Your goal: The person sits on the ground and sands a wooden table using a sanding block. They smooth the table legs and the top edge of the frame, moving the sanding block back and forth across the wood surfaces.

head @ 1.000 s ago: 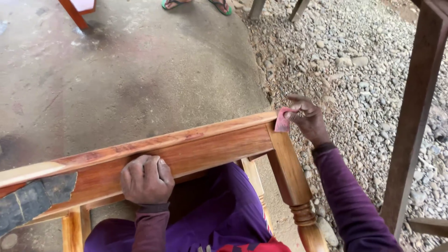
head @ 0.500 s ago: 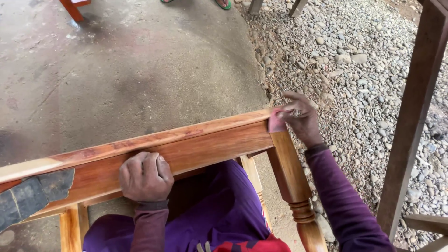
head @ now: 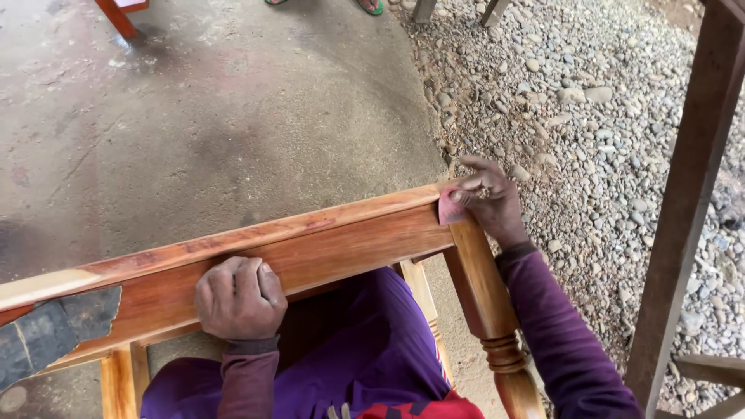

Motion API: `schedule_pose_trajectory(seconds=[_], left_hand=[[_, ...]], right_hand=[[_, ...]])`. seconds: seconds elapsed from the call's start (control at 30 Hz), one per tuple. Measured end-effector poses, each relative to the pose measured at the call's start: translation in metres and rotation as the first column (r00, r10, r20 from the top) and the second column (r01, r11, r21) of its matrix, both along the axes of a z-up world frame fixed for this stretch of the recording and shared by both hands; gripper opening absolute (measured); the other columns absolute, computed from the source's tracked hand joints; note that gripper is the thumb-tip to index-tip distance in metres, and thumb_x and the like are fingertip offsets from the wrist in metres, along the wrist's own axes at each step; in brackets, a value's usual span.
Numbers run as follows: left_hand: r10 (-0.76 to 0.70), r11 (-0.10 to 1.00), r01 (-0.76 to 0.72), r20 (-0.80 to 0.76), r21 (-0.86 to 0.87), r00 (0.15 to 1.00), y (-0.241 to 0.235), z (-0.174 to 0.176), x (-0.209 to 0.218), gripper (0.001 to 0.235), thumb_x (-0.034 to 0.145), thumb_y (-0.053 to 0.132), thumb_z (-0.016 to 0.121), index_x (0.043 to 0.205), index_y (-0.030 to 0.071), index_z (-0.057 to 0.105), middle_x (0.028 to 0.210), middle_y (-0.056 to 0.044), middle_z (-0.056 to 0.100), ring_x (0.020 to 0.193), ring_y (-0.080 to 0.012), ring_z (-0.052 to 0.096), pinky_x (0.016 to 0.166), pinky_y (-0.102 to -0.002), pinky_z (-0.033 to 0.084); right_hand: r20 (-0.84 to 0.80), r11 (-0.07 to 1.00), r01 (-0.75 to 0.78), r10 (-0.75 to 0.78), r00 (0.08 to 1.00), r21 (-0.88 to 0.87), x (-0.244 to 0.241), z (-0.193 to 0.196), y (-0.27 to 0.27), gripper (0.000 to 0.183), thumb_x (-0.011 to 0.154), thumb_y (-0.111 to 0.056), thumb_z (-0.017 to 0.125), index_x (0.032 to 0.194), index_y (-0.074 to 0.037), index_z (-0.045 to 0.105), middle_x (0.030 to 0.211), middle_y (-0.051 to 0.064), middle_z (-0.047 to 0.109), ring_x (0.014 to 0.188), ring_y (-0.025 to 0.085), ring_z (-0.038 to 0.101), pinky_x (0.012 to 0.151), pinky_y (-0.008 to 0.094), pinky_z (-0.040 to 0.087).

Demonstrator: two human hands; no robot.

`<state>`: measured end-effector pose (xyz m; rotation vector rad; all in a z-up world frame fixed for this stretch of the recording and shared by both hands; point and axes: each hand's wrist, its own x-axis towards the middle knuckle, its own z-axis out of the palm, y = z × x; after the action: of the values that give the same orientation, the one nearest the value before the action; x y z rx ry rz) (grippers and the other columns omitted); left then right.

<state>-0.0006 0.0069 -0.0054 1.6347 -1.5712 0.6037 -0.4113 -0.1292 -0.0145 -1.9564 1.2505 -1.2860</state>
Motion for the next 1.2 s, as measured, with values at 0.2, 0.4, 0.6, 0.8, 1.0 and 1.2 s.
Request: schedule_pose_trajectory(seconds=[0.2,0.4,0.6,0.8,1.0,1.2], left_hand=[[0.011,1.0,-0.011,-0.013,-0.004,1.0,-0.002,-0.002,0.0,0.01,0.096,0.018,0.066,0.094,0.011,0.073,0.103,-0.005,0.068,0.098,-0.0284,0.064,0.088,-0.043,0.053],[-0.002,1.0,0.002,-0.005,-0.019,1.0,-0.004,-0.001,0.002,0.013,0.099,0.019,0.065,0.095,0.011,0.074,0.103,-0.005,0.068,0.098,-0.0279,0.064,0.088,-0.043,0.053],[0.0,1.0,0.0,0.011,-0.002,1.0,-0.001,-0.006,0.002,0.013,0.1,0.017,0.064,0.097,0.01,0.074,0.104,-0.005,0.069,0.098,-0.0267,0.064,0.088,-0.041,0.054],[0.023,1.0,-0.023,-0.011,-0.009,1.0,-0.002,-0.005,0.002,0.011,0.098,0.018,0.066,0.093,0.01,0.073,0.101,-0.006,0.068,0.096,-0.0282,0.063,0.086,-0.042,0.053],[0.008,1.0,-0.008,0.011,-0.014,1.0,0.0,0.0,0.0,0.01,0.098,0.017,0.067,0.098,0.01,0.074,0.105,-0.006,0.068,0.1,-0.0284,0.064,0.09,-0.043,0.053],[0.003,1.0,-0.003,-0.015,-0.01,1.0,-0.003,0.0,0.001,0.008,0.097,0.016,0.067,0.095,0.01,0.073,0.103,-0.006,0.068,0.098,-0.0285,0.064,0.088,-0.043,0.053]], right_hand=[[0.303,0.979,0.122,-0.167,0.938,0.163,-0.041,-0.012,0.003,0.004,0.097,-0.013,0.071,0.096,-0.016,0.074,0.135,0.01,0.069,0.124,0.022,0.067,0.106,0.042,0.057],[0.593,0.902,0.075,-0.341,0.729,0.426,-0.059,-0.013,0.022,0.013,0.103,-0.013,0.067,0.095,-0.015,0.077,0.104,0.009,0.073,0.096,0.02,0.072,0.092,0.045,0.061],[0.374,0.972,-0.116,0.031,0.927,0.206,-0.034,0.009,0.014,0.007,0.102,-0.007,0.07,0.097,-0.012,0.072,0.124,0.014,0.072,0.126,0.021,0.067,0.112,0.045,0.055],[0.126,0.971,-0.002,-0.029,0.992,0.24,-0.009,0.013,-0.016,0.013,0.088,-0.012,0.077,0.097,-0.013,0.068,0.139,0.013,0.065,0.112,0.02,0.068,0.097,0.038,0.059],[-0.262,0.996,0.058,-0.036,0.964,0.075,0.047,0.045,-0.007,0.01,0.087,-0.011,0.08,0.094,-0.01,0.072,0.126,0.011,0.071,0.108,0.019,0.069,0.093,0.036,0.061],[-0.197,0.961,0.052,0.002,0.98,0.27,0.012,0.045,-0.019,0.008,0.09,-0.017,0.075,0.097,-0.015,0.072,0.109,0.002,0.074,0.096,0.015,0.073,0.088,0.034,0.065]])
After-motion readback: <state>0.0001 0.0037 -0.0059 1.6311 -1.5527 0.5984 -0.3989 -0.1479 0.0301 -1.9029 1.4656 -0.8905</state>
